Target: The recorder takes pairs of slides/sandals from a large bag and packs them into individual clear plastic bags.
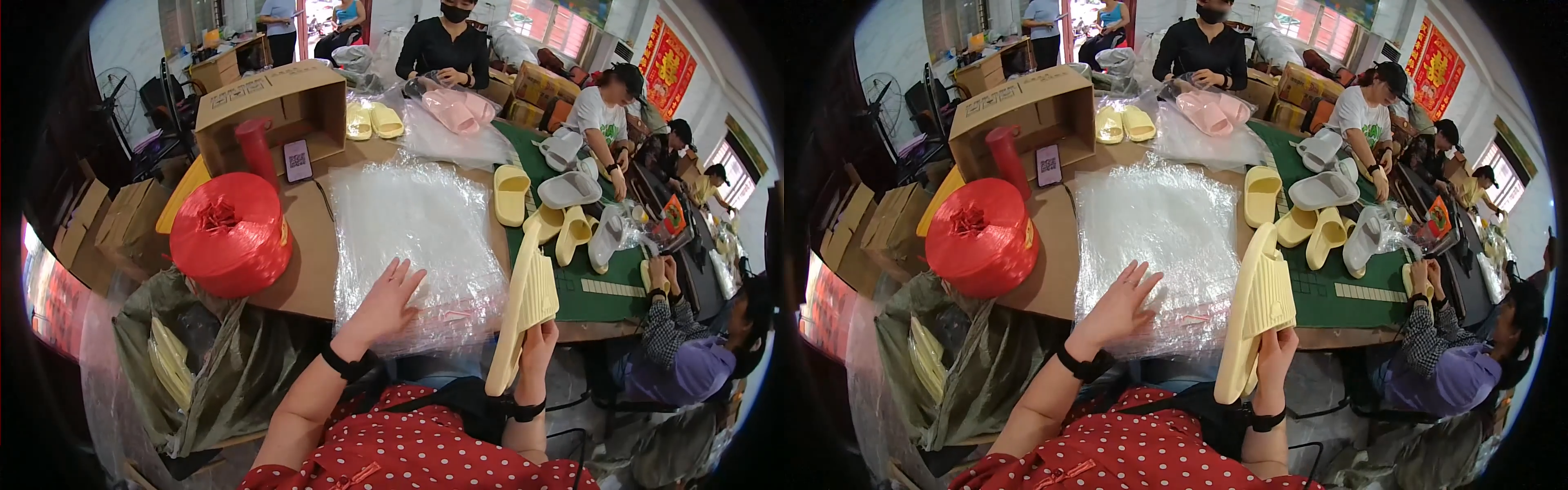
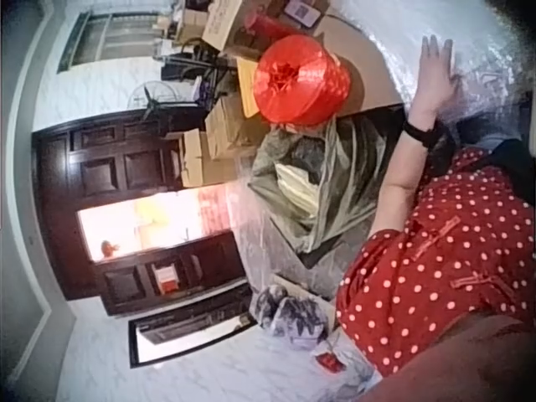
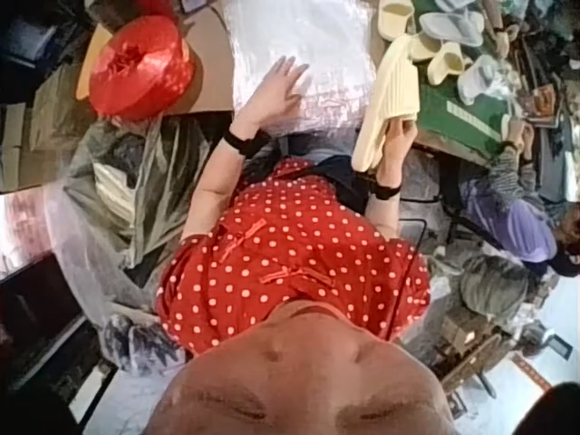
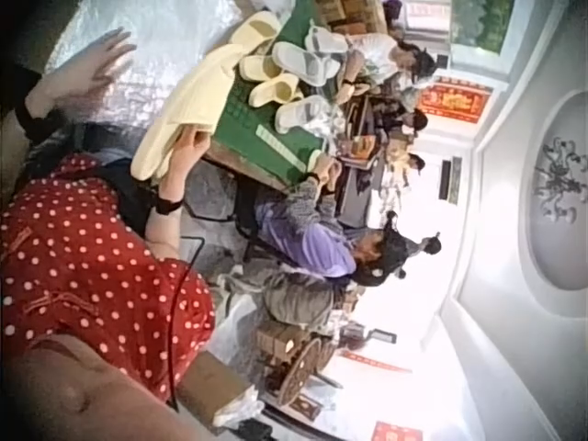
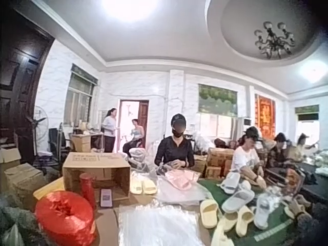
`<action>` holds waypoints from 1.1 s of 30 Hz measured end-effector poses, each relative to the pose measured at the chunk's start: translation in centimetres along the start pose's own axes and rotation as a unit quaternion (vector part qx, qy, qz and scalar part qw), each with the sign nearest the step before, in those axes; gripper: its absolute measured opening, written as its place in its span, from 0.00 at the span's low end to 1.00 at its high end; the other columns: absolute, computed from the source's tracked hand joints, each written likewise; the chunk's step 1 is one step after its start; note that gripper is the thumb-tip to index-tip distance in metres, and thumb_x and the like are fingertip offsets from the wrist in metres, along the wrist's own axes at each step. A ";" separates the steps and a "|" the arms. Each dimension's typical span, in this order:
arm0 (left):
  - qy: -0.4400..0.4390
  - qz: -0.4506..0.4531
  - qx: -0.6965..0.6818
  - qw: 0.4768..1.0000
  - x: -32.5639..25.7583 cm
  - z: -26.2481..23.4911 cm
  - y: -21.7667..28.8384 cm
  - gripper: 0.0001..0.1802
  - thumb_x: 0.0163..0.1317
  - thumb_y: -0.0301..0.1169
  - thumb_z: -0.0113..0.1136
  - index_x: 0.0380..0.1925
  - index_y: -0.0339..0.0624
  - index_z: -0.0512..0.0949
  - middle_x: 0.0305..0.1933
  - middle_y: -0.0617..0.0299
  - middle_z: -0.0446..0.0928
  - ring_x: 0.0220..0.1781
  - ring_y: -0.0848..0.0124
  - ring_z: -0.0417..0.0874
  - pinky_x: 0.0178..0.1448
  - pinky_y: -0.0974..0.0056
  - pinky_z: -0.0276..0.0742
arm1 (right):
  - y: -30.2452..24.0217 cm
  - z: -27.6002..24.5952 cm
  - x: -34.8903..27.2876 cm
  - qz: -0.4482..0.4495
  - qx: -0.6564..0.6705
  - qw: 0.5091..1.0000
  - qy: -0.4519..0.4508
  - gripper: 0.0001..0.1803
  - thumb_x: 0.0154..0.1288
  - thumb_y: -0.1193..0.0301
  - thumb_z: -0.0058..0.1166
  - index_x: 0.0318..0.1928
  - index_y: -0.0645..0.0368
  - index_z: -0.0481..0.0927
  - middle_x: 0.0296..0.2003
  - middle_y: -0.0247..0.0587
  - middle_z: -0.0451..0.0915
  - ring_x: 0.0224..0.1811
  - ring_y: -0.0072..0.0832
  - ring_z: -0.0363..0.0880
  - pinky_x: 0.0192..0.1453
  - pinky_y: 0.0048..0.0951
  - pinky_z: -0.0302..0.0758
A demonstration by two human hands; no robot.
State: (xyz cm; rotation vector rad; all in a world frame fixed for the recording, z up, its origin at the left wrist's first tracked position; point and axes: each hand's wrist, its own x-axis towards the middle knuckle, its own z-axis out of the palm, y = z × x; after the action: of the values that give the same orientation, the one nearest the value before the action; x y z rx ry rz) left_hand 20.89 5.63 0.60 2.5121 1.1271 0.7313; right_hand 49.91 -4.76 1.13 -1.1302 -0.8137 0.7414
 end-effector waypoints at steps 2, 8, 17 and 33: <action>-0.009 -0.016 0.033 0.999 -1.1 -0.9 0.3 0.37 0.57 0.37 0.64 0.68 0.45 0.64 0.70 0.37 0.62 0.73 0.37 0.57 0.74 0.48 0.60 | -0.3 0.1 -0.1 -0.014 -0.036 0.999 -0.010 0.12 0.73 0.73 0.50 0.49 0.70 0.78 0.41 0.37 0.83 0.40 0.19 0.79 0.44 0.22 0.74; 0.034 -0.041 -0.035 0.998 -3.1 -2.4 -1.7 0.28 0.53 0.45 0.68 0.49 0.37 0.78 0.58 0.46 0.76 0.64 0.48 0.72 0.66 0.52 0.70 | 1.6 0.1 0.2 0.026 0.010 0.999 -0.027 0.13 0.72 0.73 0.54 0.50 0.70 0.78 0.41 0.36 0.83 0.41 0.19 0.79 0.44 0.22 0.74; 0.051 -0.039 -0.006 0.998 -0.6 -0.9 -1.2 0.16 0.54 0.37 0.67 0.41 0.43 0.83 0.52 0.57 0.80 0.54 0.54 0.77 0.58 0.55 0.74 | 1.7 -0.3 0.1 -0.009 -0.002 1.000 -0.003 0.13 0.72 0.73 0.54 0.51 0.68 0.78 0.41 0.34 0.83 0.41 0.19 0.79 0.45 0.23 0.75; -0.066 0.017 0.026 0.997 -2.3 -1.7 0.4 0.22 0.61 0.40 0.61 0.53 0.42 0.80 0.62 0.43 0.74 0.63 0.47 0.74 0.69 0.53 0.67 | 1.9 1.3 -0.7 0.035 -0.027 0.998 -0.045 0.14 0.71 0.72 0.55 0.51 0.69 0.79 0.43 0.37 0.83 0.43 0.21 0.80 0.47 0.25 0.76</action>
State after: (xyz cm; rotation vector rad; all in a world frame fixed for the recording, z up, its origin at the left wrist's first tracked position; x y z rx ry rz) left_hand 18.88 3.70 1.40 2.5858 1.0747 0.5415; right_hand 48.29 -4.23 -0.57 -1.1865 -0.8782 0.8385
